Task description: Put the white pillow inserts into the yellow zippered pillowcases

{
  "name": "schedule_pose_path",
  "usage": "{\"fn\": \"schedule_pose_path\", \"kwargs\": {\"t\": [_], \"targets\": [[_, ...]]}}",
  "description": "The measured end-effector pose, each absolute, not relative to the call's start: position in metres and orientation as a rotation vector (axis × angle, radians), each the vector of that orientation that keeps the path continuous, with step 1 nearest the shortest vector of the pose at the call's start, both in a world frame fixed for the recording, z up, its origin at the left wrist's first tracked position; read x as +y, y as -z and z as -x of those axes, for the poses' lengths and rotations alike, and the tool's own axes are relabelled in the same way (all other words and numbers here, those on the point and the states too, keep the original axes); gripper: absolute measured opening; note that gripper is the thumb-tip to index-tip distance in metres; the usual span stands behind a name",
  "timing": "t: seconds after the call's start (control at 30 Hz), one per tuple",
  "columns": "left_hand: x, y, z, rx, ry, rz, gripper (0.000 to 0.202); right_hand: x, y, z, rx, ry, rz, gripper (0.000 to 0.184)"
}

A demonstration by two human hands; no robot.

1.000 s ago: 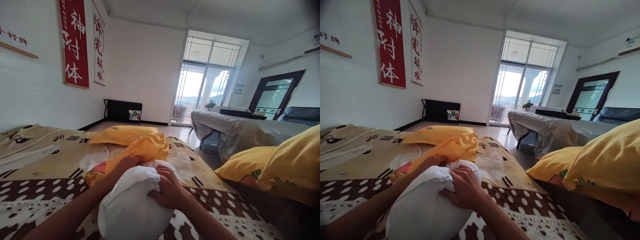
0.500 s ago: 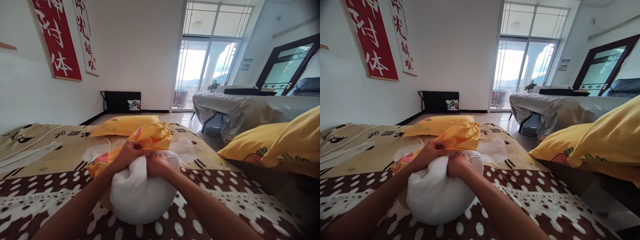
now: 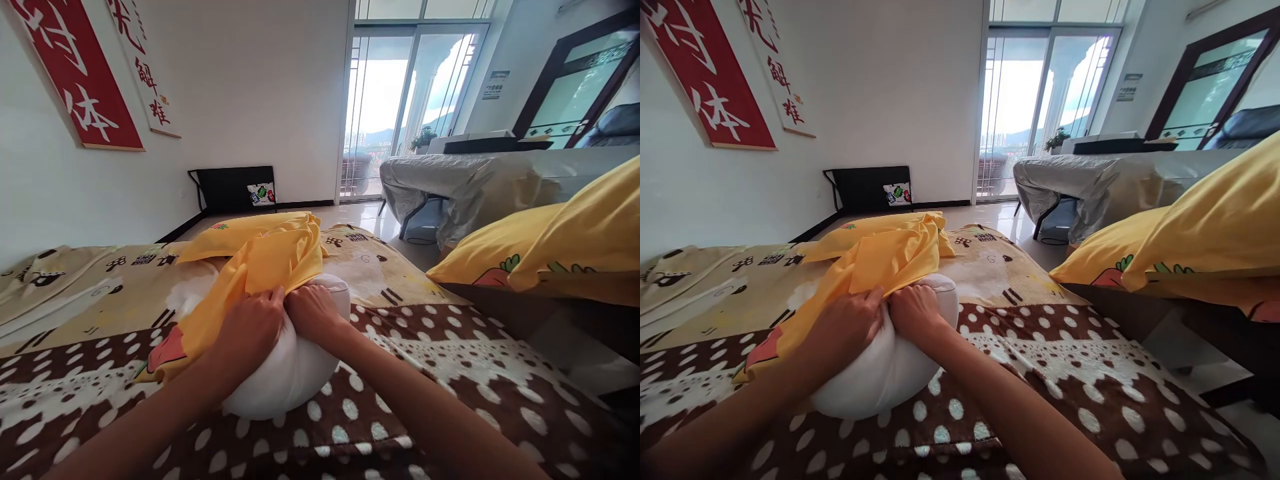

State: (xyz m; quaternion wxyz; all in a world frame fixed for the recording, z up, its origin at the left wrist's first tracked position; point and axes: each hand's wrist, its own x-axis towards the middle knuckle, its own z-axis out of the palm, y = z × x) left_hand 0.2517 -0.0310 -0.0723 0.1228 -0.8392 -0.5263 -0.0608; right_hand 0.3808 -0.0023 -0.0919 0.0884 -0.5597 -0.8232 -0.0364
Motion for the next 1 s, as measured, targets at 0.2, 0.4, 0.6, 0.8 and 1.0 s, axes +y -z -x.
{"fn": "schedule_pose_path", "kwargs": {"t": [0.2, 0.4, 0.6, 0.8, 1.0], "targets": [[-0.035, 0.081, -0.228, -1.661, 0.17, 2.487, 0.023, -0.043, 0.12, -0.442, -2.15, 0.3, 1.075, 0.039], [-0.028, 0.071, -0.182, -1.881, 0.389, 2.468, 0.02, -0.052, 0.158, -0.441, -1.881, 0.231, 1.045, 0.07], [-0.023, 0.067, -0.152, -2.084, 0.968, 2.453, 0.022, -0.029, 0.121, -0.367, -2.054, 0.193, 0.864, 0.089], [-0.025, 0.085, -0.113, -2.223, 1.667, 2.297, 0.022, -0.006, 0.08, -0.318, -2.414, 0.082, 0.7, 0.056], [-0.053, 0.093, -0.104, -2.202, 1.566, 2.16, 0.009, 0.019, 0.072, -0.27, -2.675, 0.199, 0.772, 0.036]]}}
